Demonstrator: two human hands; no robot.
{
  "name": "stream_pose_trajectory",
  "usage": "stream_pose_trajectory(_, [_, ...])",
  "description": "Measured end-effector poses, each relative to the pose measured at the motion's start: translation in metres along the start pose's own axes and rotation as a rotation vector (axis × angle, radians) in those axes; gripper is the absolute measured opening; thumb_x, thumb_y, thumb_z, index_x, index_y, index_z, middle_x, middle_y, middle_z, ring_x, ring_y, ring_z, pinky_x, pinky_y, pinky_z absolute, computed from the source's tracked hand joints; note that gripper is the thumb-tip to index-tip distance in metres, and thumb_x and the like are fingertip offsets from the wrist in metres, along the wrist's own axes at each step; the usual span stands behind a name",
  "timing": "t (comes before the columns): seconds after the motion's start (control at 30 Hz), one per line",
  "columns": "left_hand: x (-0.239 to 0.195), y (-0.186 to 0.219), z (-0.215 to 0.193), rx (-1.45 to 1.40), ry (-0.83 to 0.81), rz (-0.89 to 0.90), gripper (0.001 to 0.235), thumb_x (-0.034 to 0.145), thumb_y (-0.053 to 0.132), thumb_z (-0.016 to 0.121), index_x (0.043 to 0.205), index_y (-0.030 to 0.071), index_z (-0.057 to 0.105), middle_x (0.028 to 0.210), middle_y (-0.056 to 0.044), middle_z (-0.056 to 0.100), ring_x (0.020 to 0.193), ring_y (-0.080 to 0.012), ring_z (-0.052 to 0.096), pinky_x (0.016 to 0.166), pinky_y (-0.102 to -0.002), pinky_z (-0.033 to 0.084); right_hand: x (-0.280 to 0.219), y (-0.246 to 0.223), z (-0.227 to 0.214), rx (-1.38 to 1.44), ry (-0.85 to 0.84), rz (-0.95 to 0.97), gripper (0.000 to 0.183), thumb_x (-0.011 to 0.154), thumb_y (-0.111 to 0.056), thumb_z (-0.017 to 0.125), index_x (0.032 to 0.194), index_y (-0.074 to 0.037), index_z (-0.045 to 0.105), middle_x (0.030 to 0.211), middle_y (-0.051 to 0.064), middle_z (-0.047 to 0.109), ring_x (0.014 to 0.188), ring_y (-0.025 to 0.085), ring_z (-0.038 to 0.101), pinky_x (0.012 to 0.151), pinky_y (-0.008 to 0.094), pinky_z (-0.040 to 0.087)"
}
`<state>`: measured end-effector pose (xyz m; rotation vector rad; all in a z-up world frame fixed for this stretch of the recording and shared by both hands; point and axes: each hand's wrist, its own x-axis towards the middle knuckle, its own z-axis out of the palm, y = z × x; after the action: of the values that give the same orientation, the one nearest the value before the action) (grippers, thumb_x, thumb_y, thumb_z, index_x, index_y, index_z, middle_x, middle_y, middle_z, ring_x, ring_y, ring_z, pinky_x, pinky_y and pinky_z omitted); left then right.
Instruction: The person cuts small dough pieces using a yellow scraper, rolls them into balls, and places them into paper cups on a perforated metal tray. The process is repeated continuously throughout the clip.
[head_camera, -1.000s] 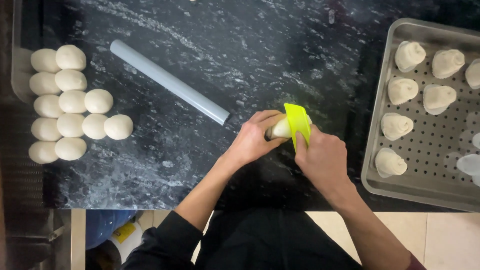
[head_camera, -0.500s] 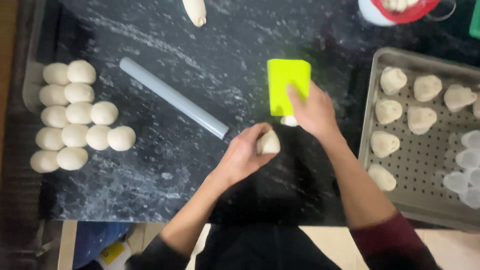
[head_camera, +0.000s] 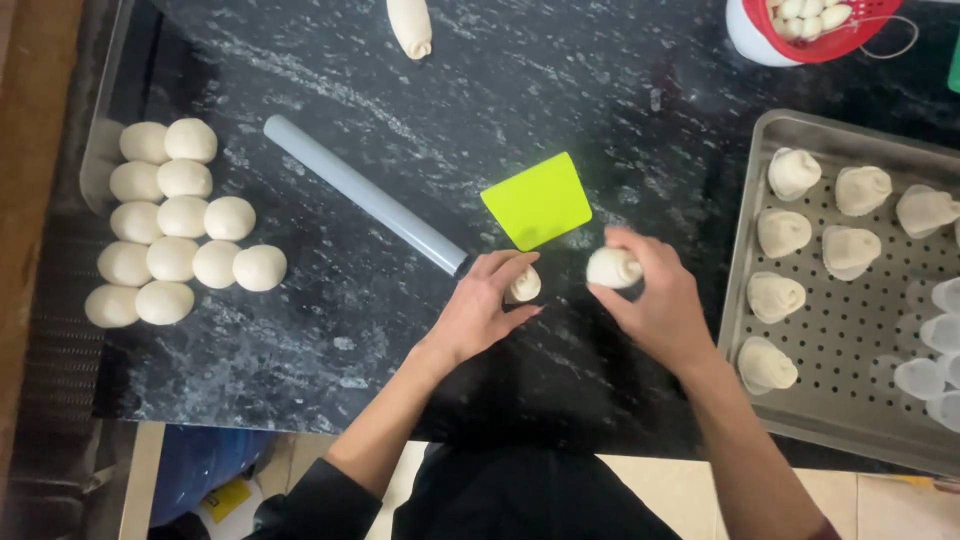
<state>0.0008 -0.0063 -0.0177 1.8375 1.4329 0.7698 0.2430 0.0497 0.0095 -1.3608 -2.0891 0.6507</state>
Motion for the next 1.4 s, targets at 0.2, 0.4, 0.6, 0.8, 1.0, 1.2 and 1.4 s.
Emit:
stream_pose_trajectory(0.2, [0.008,-0.008,-0.008,0.034,0.004,0.038,0.068,0.077,0.021,0.086,0.139,0.01,0.059,0.124,-0.015,0.064,0.122,-0.0381,0.06,0.102,-0.049,0.053,-0.009,0.02,0.001,-0.015,-0.24,-0.14,0.069,0.073,-0.019,0.087,0.137,-0.007,0.063,0.129,0.018,0.067,0.126,0.037,0.061,0.112,0.047,0.041])
stream_pose_trajectory(0.4, [-0.001,-0.015,0.002,0.006,0.015,0.09,0.058,0.083,0.022,0.082,0.136,0.013,0.062,0.124,-0.012,0.065,0.12,-0.0357,0.062,0.1,-0.047,0.054,-0.041,0.041,0.02,-0.02,-0.089,0.002,0.055,0.079,-0.026,0.088,0.129,-0.015,0.067,0.126,0.001,0.07,0.121,0.024,0.065,0.109,0.039,0.048])
stream_pose_trajectory(0.6, [0.009,0.028,-0.016,0.104,0.023,0.178,0.078,0.086,0.044,0.079,0.146,0.003,0.052,0.137,-0.023,0.059,0.132,-0.0423,0.054,0.113,-0.054,0.043,-0.025,-0.014,-0.004,0.023,-0.116,-0.023,0.076,0.085,-0.027,0.082,0.151,-0.005,0.049,0.147,0.019,0.056,0.14,0.039,0.049,0.118,0.056,0.036])
stream_pose_trajectory(0.8, [0.017,0.014,0.023,0.669,-0.018,0.199,0.082,0.1,0.044,0.056,0.162,0.0,0.024,0.165,-0.018,0.034,0.156,-0.0305,0.025,0.128,-0.056,0.01,-0.032,-0.002,0.035,-0.454,-0.112,-0.175,0.067,0.105,-0.04,0.053,0.157,0.0,0.041,0.162,0.023,0.039,0.151,0.044,0.031,0.121,0.06,0.026])
stream_pose_trajectory(1.0, [0.022,0.002,0.038,0.776,0.002,0.228,0.082,0.098,0.042,0.057,0.161,-0.001,0.026,0.166,-0.018,0.033,0.157,-0.0294,0.023,0.128,-0.057,0.011,-0.034,0.006,0.05,-0.513,-0.081,-0.178,0.075,0.101,-0.045,0.057,0.158,-0.001,0.039,0.161,0.022,0.041,0.15,0.046,0.033,0.117,0.064,0.029])
stream_pose_trajectory(1.2, [0.027,-0.005,0.003,0.318,-0.153,0.198,0.091,0.097,0.057,0.057,0.166,0.014,0.016,0.168,-0.011,0.028,0.157,-0.0336,0.02,0.127,-0.061,0.009,-0.015,0.001,0.001,0.03,-0.202,-0.054,0.099,0.08,-0.028,0.086,0.161,-0.007,0.034,0.164,0.023,0.033,0.152,0.047,0.025,0.115,0.068,0.023])
stream_pose_trajectory(1.4, [0.031,-0.025,-0.019,0.067,-0.275,0.159,0.096,0.071,0.035,0.091,0.152,0.005,0.047,0.142,-0.021,0.055,0.137,-0.0411,0.049,0.117,-0.049,0.041,-0.021,0.052,0.007,-0.069,-0.294,-0.081,0.105,0.063,-0.039,0.096,0.151,-0.004,0.05,0.141,0.016,0.061,0.136,0.035,0.055,0.121,0.047,0.035])
